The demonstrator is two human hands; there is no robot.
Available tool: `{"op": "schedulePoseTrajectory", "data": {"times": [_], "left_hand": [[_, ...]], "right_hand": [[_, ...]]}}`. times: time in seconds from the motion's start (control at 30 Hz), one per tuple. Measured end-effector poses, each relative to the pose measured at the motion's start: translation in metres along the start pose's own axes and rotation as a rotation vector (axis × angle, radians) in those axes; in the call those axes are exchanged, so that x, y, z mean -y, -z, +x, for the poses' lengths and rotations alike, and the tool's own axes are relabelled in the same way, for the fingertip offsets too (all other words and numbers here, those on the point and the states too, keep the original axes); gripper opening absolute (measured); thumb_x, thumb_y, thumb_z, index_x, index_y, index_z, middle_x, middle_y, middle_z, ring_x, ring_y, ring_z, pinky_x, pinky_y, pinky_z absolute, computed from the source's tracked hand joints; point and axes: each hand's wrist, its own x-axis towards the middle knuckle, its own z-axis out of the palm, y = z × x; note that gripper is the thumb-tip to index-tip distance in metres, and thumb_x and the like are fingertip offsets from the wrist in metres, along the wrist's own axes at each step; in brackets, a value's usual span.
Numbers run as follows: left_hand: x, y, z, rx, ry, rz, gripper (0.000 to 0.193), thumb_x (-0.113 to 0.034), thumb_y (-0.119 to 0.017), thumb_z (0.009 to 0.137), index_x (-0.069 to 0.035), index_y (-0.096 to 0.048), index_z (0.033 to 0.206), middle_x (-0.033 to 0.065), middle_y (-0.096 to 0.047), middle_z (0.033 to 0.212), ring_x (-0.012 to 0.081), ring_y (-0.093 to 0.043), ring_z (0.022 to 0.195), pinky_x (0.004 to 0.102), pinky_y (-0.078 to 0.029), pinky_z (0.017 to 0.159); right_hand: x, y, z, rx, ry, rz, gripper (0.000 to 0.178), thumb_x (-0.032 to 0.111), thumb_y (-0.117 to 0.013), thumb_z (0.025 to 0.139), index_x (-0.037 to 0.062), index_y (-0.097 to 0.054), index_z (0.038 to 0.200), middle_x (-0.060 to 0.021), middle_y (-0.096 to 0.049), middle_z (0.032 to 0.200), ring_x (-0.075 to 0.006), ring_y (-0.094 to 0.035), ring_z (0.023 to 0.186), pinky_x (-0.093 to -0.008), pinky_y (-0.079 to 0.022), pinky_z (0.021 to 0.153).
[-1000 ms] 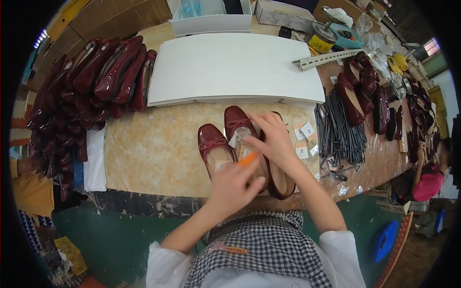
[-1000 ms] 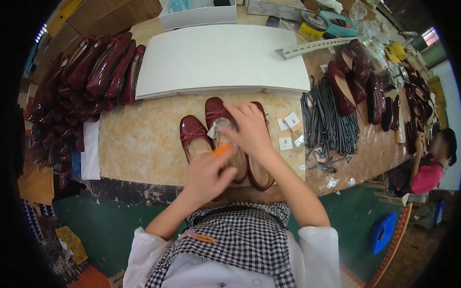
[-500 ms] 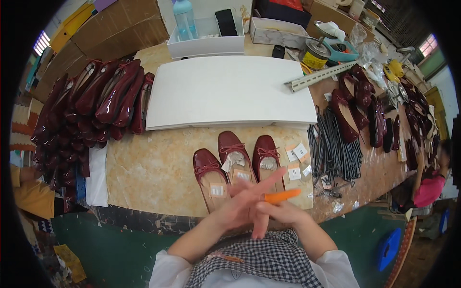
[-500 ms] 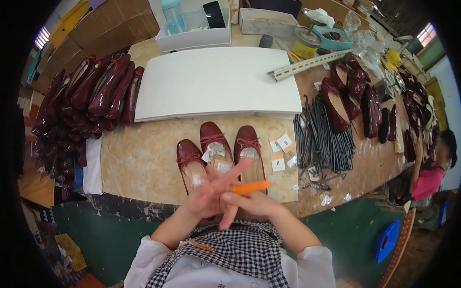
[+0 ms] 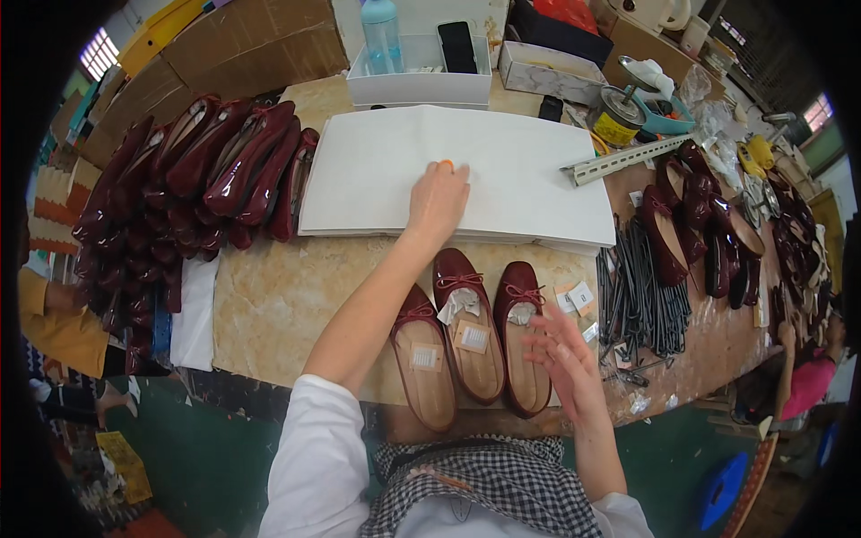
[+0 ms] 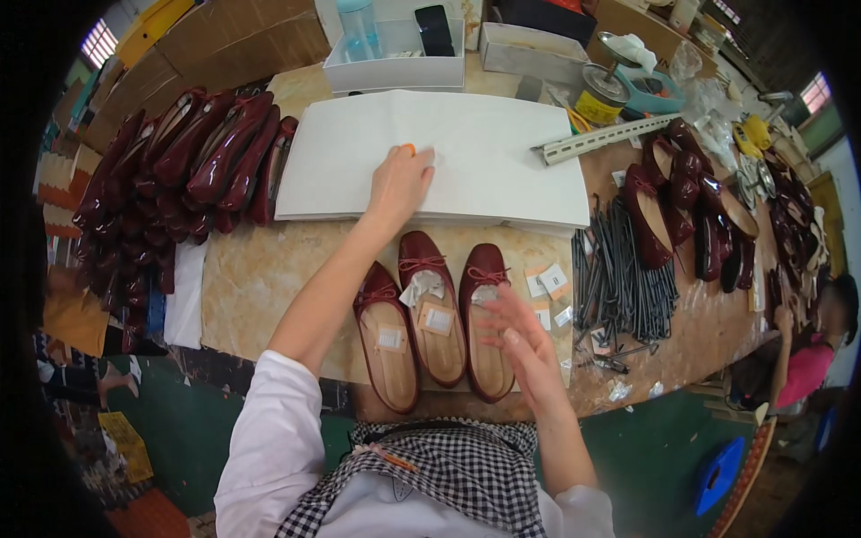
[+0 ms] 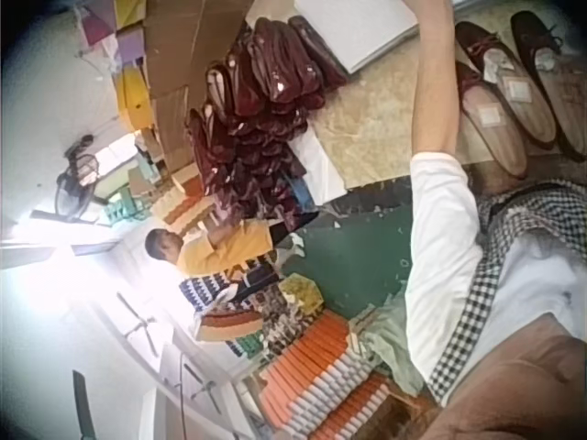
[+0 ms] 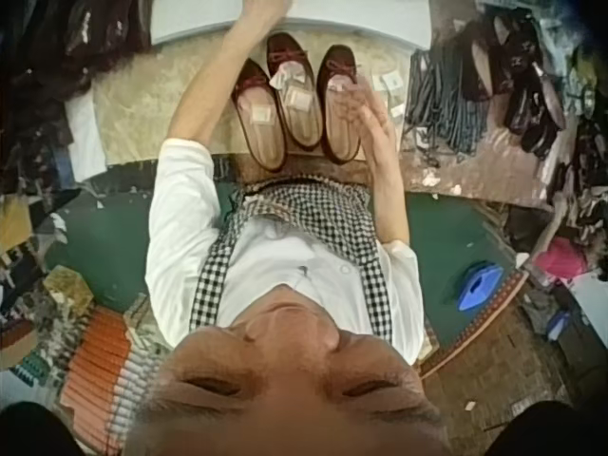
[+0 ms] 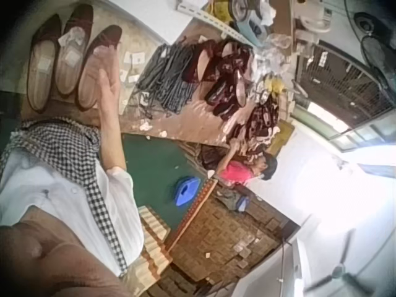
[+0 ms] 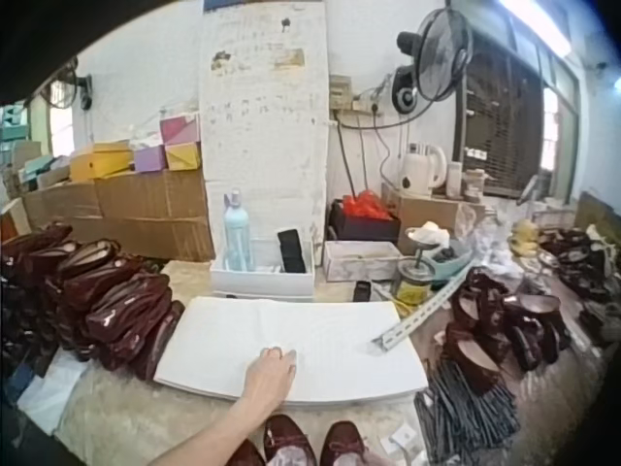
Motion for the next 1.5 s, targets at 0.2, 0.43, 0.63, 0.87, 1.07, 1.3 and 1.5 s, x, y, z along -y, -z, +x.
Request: {"op": "schedulePoseTrajectory", "data": {"times": [0.2, 0.43, 0.63, 0.87, 1.07, 1.3, 1.5], "left_hand": [[-0.006, -0.003, -0.021, -0.637, -0.254, 0.456, 0.046, -0.022, -0.062, 0.085, -0.015, -0.053, 0.129, 0.0183, -0.055, 0.114, 0.0334, -0.049, 0.112, 0.0516, -0.038, 0.095], [-0.010, -0.010, -0.032, -0.525, -0.269, 0.112, 0.032, -0.014, -0.063, 0.082, -0.008, -0.060, 0.113, 0.0167, -0.056, 0.095, 0.0334, -0.055, 0.093, 0.0438, -0.046, 0.079], [-0.114, 0.007, -0.236, 0.148, -0.963, -0.505, 0.018, -0.022, -0.070, 0.069, -0.007, -0.062, 0.075, 0.0154, -0.062, 0.097, 0.0319, -0.057, 0.102, 0.0409, -0.049, 0.082], [-0.057, -0.004, -0.244, -0.551, -0.470, -0.334, 0.020, -0.018, -0.071, 0.072, -0.009, -0.068, 0.089, 0.0099, -0.067, 0.096, 0.0295, -0.065, 0.087, 0.0382, -0.051, 0.072], [-0.031, -0.014, -0.250, -0.324, 0.004, -1.358, 0.060, -0.036, -0.043, 0.098, 0.000, -0.031, 0.144, 0.0109, -0.036, 0.146, 0.0186, -0.035, 0.134, 0.0318, -0.027, 0.110], [-0.026, -0.030, -0.282, -0.061, -0.149, 0.117, 0.056, -0.042, -0.055, 0.088, 0.005, -0.058, 0.119, 0.0198, -0.060, 0.117, 0.0312, -0.053, 0.116, 0.0448, -0.030, 0.109], [-0.042, -0.052, -0.296, -0.076, -0.287, 0.219, 0.054, -0.043, -0.058, 0.084, 0.007, -0.065, 0.104, 0.0241, -0.063, 0.104, 0.0344, -0.057, 0.108, 0.0479, -0.028, 0.108]], "right_hand": [[0.000, -0.004, -0.004, -0.095, 0.030, 0.099, 0.073, 0.030, -0.054, 0.094, 0.0095, -0.014, 0.151, -0.0184, -0.028, 0.149, -0.0304, -0.039, 0.130, -0.0448, -0.040, 0.102], [0.005, -0.005, -0.010, -0.101, 0.054, -0.034, 0.073, 0.033, -0.053, 0.094, 0.0097, -0.014, 0.151, -0.0172, -0.026, 0.151, -0.0291, -0.039, 0.131, -0.0439, -0.040, 0.102], [-0.018, 0.013, -0.003, -0.269, -0.238, 0.335, 0.059, 0.029, -0.058, 0.093, 0.0041, -0.035, 0.141, -0.0125, -0.050, 0.134, -0.0223, -0.053, 0.118, -0.0376, -0.047, 0.096], [-0.028, -0.045, 0.009, 0.115, -0.283, 0.082, 0.055, 0.016, -0.057, 0.093, -0.0011, -0.035, 0.140, -0.0148, -0.048, 0.135, -0.0220, -0.050, 0.120, -0.0356, -0.044, 0.100], [-0.028, -0.101, 0.019, 0.475, 0.675, -1.199, 0.074, 0.004, -0.069, 0.073, 0.0061, -0.040, 0.140, -0.0205, -0.034, 0.146, -0.0364, -0.034, 0.135, -0.0433, -0.034, 0.109], [-0.042, -0.078, 0.071, 0.177, 0.149, -0.879, 0.025, 0.011, -0.067, 0.082, 0.0042, -0.068, 0.106, -0.0100, -0.062, 0.112, -0.0174, -0.059, 0.102, -0.0341, -0.049, 0.085], [-0.096, -0.105, 0.093, 0.295, 0.695, -1.831, 0.045, 0.008, -0.066, 0.065, 0.0065, -0.065, 0.110, -0.0094, -0.049, 0.091, -0.0254, -0.055, 0.086, -0.0370, -0.047, 0.070]]}}
